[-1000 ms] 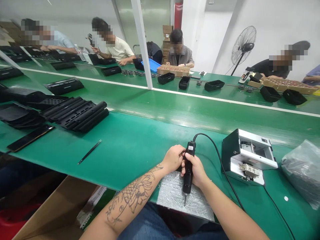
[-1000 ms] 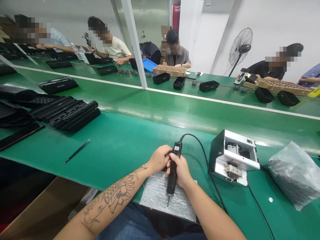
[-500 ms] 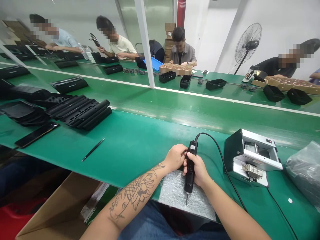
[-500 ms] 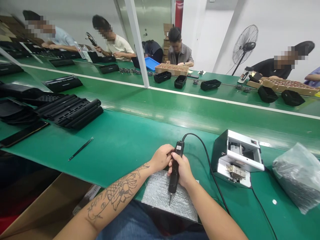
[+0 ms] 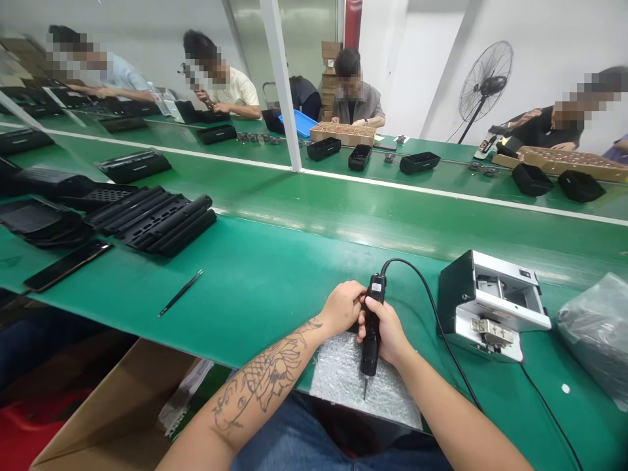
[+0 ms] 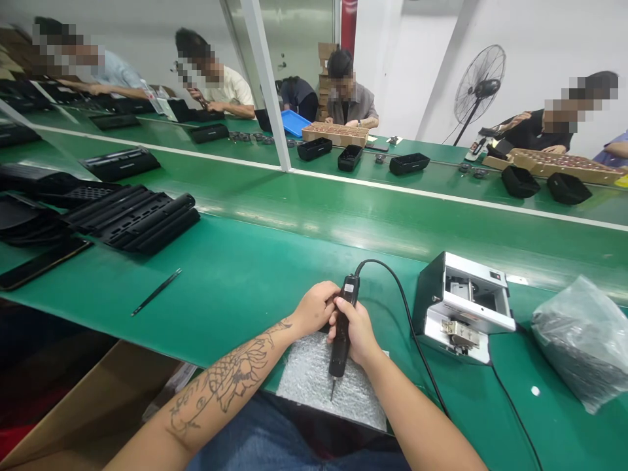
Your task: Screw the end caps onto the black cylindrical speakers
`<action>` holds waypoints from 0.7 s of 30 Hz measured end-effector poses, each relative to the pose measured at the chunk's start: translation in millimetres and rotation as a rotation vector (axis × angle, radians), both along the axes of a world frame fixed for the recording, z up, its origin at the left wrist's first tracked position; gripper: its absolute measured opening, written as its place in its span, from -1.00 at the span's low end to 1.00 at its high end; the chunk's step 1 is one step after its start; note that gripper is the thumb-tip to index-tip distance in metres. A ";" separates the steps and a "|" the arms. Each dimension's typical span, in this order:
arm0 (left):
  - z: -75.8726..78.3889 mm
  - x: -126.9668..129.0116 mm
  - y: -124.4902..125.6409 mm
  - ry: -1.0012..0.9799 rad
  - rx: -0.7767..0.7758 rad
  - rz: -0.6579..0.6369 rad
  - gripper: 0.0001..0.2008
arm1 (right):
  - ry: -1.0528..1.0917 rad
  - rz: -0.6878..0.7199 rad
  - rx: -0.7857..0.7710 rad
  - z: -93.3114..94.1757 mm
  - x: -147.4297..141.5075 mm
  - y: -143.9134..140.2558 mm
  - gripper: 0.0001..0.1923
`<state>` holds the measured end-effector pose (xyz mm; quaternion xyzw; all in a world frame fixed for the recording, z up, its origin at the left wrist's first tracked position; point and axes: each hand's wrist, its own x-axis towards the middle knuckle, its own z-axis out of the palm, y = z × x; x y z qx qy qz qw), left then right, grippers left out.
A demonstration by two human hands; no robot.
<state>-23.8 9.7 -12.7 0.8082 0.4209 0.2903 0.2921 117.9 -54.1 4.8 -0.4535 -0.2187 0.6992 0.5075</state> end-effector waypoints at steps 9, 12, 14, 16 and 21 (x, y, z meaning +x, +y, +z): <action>-1.3 0.3 0.1 -0.004 0.006 0.002 -0.80 | 0.001 0.006 0.005 -0.6 0.4 0.6 -0.49; -2.0 -0.2 0.3 -0.004 0.003 -0.003 -0.81 | 0.000 0.006 0.001 -0.9 0.5 0.3 -0.49; -2.2 -0.5 0.4 -0.003 0.000 -0.006 -0.81 | -0.001 0.006 -0.003 -1.0 0.6 0.0 -0.49; -2.2 -0.5 0.5 -0.001 0.000 -0.007 -0.81 | -0.002 0.004 -0.005 -0.9 0.5 -0.1 -0.49; -2.7 0.6 0.6 0.002 0.005 -0.001 -0.81 | -0.004 0.001 -0.004 -0.1 -0.1 -0.2 -0.48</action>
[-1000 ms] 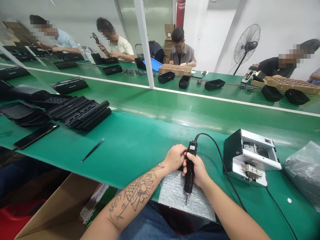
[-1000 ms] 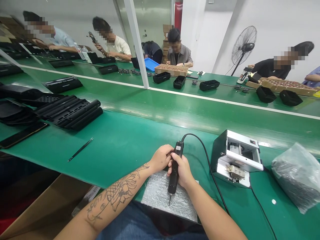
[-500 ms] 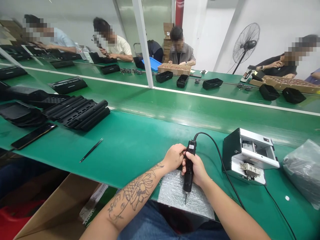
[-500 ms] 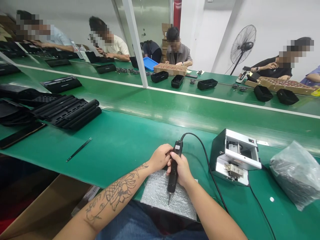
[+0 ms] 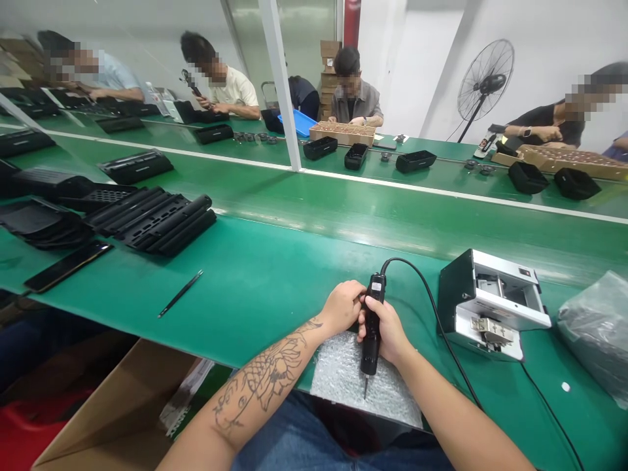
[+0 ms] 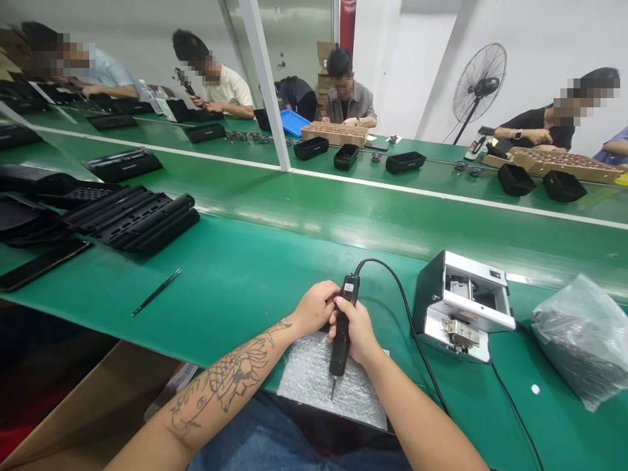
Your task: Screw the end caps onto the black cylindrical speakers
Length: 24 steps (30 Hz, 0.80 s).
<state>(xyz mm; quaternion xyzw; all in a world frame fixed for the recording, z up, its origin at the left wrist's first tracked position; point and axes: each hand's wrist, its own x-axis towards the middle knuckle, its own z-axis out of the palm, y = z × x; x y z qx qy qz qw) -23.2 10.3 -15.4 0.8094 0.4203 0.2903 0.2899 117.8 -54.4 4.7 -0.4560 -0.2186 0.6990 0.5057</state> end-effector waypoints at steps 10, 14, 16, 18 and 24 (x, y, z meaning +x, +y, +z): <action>-1.1 -0.6 0.1 -0.005 -0.005 -0.002 -0.81 | 0.000 -0.005 -0.008 0.1 0.1 0.9 -0.42; -0.9 -0.5 -0.1 -0.008 0.003 -0.003 -0.81 | -0.001 -0.005 -0.007 0.2 -0.6 1.9 -0.41; -1.3 -0.5 0.0 -0.008 0.008 -0.003 -0.81 | -0.003 -0.003 -0.006 0.1 -0.6 2.0 -0.42; -1.9 -0.6 0.2 -0.007 0.011 -0.003 -0.81 | -0.003 -0.001 -0.005 0.2 -0.1 1.6 -0.42; -1.9 -0.7 0.1 -0.010 0.011 -0.006 -0.80 | -0.003 0.002 -0.004 1.5 1.3 0.3 -0.43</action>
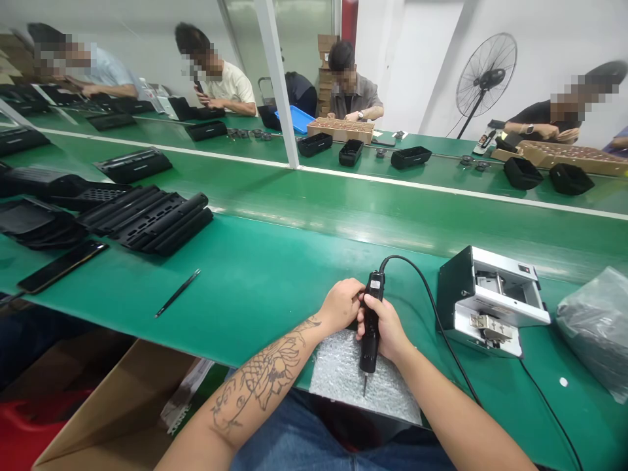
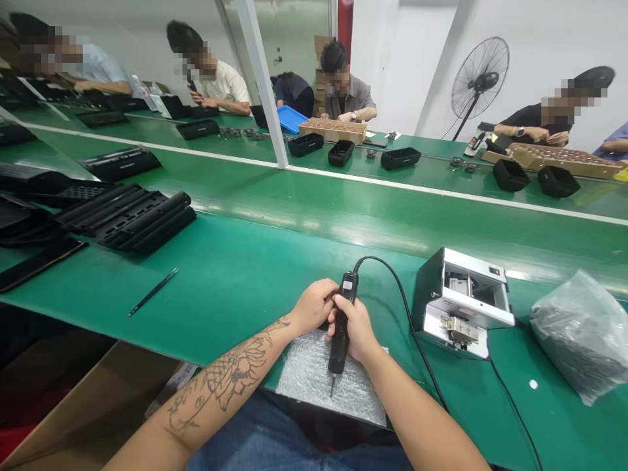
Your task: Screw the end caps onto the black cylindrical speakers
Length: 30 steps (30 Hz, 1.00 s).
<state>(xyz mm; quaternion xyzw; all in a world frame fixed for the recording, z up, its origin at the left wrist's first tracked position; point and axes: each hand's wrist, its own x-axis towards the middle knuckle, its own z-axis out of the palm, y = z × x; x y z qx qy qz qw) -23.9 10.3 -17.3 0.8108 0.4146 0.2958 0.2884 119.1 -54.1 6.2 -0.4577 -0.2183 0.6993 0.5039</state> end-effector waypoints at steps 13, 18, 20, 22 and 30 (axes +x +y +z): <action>0.2 0.5 0.0 0.003 0.002 0.004 -0.81 | -0.006 0.000 0.000 0.8 -1.0 0.0 -0.43; 0.1 -0.1 -0.1 0.000 -0.001 0.006 -0.82 | -0.005 0.001 -0.001 -0.1 -0.7 0.4 -0.42; 0.3 -0.1 0.1 0.001 0.000 0.004 -0.82 | -0.005 0.003 0.000 -0.5 -0.7 0.2 -0.43; 0.6 0.0 0.1 0.001 0.001 0.004 -0.82 | -0.004 0.005 0.001 -0.8 -0.7 0.0 -0.44; 1.5 0.3 -0.2 0.002 -0.008 0.007 -0.82 | 0.014 0.011 0.005 -0.3 -0.3 0.1 -0.45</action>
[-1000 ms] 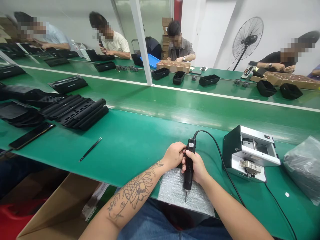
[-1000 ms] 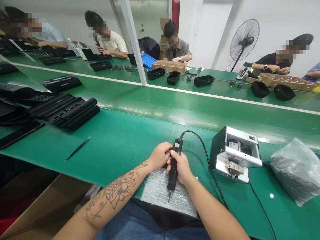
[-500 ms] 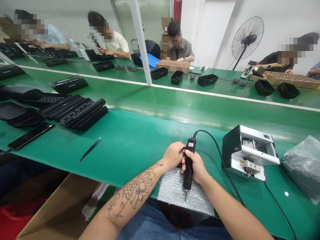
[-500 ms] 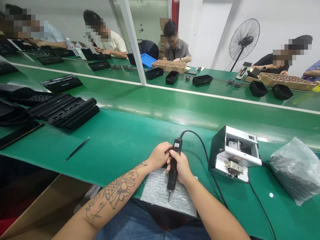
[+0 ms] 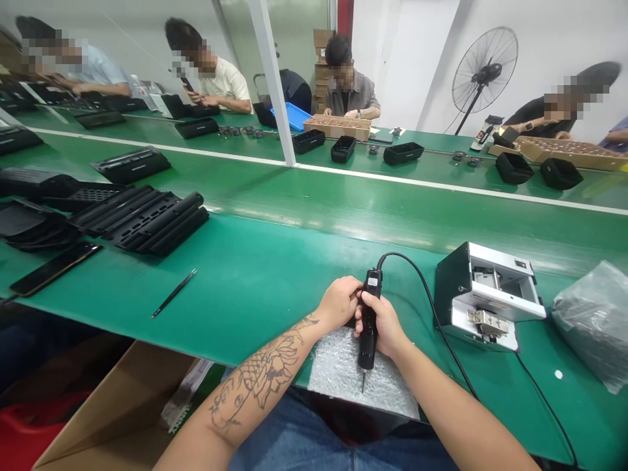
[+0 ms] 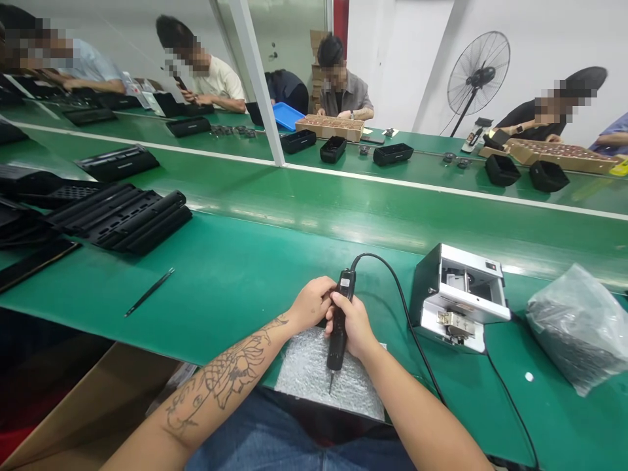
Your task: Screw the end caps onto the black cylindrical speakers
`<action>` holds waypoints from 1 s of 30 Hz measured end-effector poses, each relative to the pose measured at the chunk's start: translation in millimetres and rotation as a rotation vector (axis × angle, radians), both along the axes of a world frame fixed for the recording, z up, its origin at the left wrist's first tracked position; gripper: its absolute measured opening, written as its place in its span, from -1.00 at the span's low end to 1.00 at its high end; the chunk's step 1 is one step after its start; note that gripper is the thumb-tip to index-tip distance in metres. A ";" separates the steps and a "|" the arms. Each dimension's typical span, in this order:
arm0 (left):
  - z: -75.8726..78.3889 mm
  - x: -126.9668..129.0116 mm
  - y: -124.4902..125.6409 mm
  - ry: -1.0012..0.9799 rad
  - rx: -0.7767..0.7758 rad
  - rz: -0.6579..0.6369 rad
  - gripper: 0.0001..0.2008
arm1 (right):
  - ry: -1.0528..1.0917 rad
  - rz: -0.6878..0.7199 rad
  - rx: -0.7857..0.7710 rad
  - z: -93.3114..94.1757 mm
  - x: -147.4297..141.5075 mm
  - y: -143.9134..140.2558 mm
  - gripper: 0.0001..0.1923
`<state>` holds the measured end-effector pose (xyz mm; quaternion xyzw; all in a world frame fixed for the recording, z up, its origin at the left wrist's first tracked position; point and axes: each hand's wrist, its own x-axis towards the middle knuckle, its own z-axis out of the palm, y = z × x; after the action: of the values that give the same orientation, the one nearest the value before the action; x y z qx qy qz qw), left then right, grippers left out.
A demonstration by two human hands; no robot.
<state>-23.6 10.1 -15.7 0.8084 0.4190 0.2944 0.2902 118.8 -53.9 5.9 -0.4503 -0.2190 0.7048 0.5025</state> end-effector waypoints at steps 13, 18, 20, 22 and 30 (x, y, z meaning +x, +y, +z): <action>3.1 0.1 -0.8 0.000 -0.005 0.006 -0.82 | 0.006 -0.004 0.001 2.4 -0.1 0.5 -0.43; 2.6 -0.2 -1.3 0.000 -0.012 0.008 -0.82 | 0.006 -0.016 -0.004 1.8 0.5 0.3 -0.46; 2.4 -0.4 -1.3 0.003 -0.012 0.010 -0.82 | 0.007 -0.015 -0.002 1.7 0.4 0.2 -0.46; 2.2 -0.5 -1.1 0.006 -0.009 0.012 -0.82 | 0.008 -0.012 0.002 1.6 0.1 0.1 -0.46; 1.5 -0.2 0.1 0.016 -0.006 0.005 -0.80 | 0.016 -0.007 0.001 1.8 0.0 -0.2 -0.47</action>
<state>-23.8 10.2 -14.3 0.8088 0.4244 0.2873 0.2884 118.9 -54.1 7.6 -0.4453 -0.2140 0.7064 0.5069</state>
